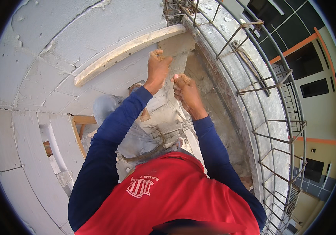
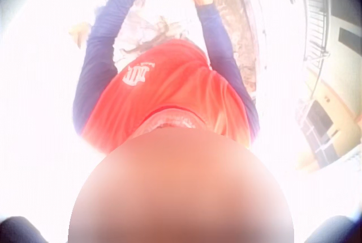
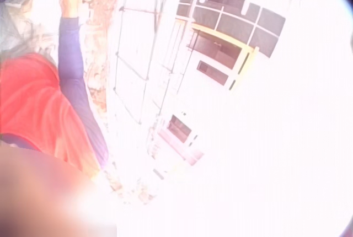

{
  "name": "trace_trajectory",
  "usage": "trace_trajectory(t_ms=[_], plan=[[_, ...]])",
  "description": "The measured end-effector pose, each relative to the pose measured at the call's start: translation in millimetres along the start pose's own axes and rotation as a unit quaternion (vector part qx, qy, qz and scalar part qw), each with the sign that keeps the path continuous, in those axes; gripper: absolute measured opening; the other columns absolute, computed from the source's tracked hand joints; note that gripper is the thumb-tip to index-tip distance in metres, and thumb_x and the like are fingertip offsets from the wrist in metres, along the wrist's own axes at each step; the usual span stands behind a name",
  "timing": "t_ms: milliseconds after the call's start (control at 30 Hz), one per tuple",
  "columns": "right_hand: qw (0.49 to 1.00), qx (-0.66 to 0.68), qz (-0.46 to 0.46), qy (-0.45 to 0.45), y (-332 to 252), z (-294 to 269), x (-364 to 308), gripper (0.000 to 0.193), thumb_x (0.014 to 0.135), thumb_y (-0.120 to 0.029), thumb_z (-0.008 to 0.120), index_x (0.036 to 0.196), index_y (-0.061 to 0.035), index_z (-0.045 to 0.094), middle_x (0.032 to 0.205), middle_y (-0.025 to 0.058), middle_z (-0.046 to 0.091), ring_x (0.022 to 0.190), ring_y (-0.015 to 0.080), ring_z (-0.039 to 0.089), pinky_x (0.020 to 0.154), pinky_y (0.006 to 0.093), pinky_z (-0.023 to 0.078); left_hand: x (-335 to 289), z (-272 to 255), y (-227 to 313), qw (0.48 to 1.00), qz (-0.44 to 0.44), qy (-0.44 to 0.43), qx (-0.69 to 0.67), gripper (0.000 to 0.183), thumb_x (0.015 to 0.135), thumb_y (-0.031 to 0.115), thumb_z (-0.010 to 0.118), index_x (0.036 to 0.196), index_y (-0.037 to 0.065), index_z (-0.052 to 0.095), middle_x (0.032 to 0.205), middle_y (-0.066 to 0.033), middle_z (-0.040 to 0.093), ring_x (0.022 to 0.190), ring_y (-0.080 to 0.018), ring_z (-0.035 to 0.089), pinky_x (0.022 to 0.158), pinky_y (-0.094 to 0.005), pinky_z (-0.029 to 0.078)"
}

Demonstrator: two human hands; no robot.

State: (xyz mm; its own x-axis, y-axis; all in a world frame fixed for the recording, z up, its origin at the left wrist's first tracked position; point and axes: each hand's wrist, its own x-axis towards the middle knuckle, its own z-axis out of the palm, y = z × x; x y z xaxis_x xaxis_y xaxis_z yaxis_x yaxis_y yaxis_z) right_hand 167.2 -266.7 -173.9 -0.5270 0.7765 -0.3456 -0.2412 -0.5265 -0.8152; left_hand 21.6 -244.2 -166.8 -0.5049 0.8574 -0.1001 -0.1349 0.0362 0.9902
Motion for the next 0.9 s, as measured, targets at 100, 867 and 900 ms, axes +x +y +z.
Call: trace_trajectory(t_ms=[100, 867, 900], plan=[[0.999, 0.031, -0.022, -0.005, 15.1, 13.5, -1.9, 0.031, 0.109, -0.033, 0.054, 0.1, -0.0046, 0.062, 0.067, -0.0055, 0.037, 0.057, 0.0072, 0.035, 0.052, 0.0264, 0.032, 3.5, 0.3, 7.4, 0.997, -0.035, -0.001, -0.066, 0.042, 0.088, 0.002, 0.064, 0.126, -0.001, 0.045, 0.084, 0.0005, 0.049, 0.067, -0.0069, 0.047, 0.055, -0.0251, 0.04], [0.757, -0.558, -0.338, 0.009, -36.0, -15.3, 31.4, 0.029, 0.107, -0.02, 0.052, 0.088, 0.0018, 0.051, 0.078, 0.0275, 0.059, 0.074, 0.0475, 0.058, 0.062, 0.0501, 0.043, 36.2, -59.7, 67.3, 0.863, -0.04, -0.304, 0.401, 0.043, 0.109, 0.037, 0.045, 0.088, 0.004, 0.063, 0.069, 0.0032, 0.046, 0.06, -0.0107, 0.043, 0.058, -0.027, 0.04], [0.772, -0.536, -0.342, 0.0, -41.6, -21.3, 32.6, 0.031, 0.107, -0.022, 0.053, 0.087, 0.002, 0.053, 0.075, 0.0245, 0.059, 0.069, 0.0434, 0.058, 0.06, 0.0478, 0.043, 35.1, -62.7, 69.3, 0.861, -0.071, -0.335, 0.377, 0.044, 0.109, 0.038, 0.045, 0.084, 0.006, 0.062, 0.067, 0.0047, 0.042, 0.059, -0.0097, 0.039, 0.057, -0.0266, 0.037]])
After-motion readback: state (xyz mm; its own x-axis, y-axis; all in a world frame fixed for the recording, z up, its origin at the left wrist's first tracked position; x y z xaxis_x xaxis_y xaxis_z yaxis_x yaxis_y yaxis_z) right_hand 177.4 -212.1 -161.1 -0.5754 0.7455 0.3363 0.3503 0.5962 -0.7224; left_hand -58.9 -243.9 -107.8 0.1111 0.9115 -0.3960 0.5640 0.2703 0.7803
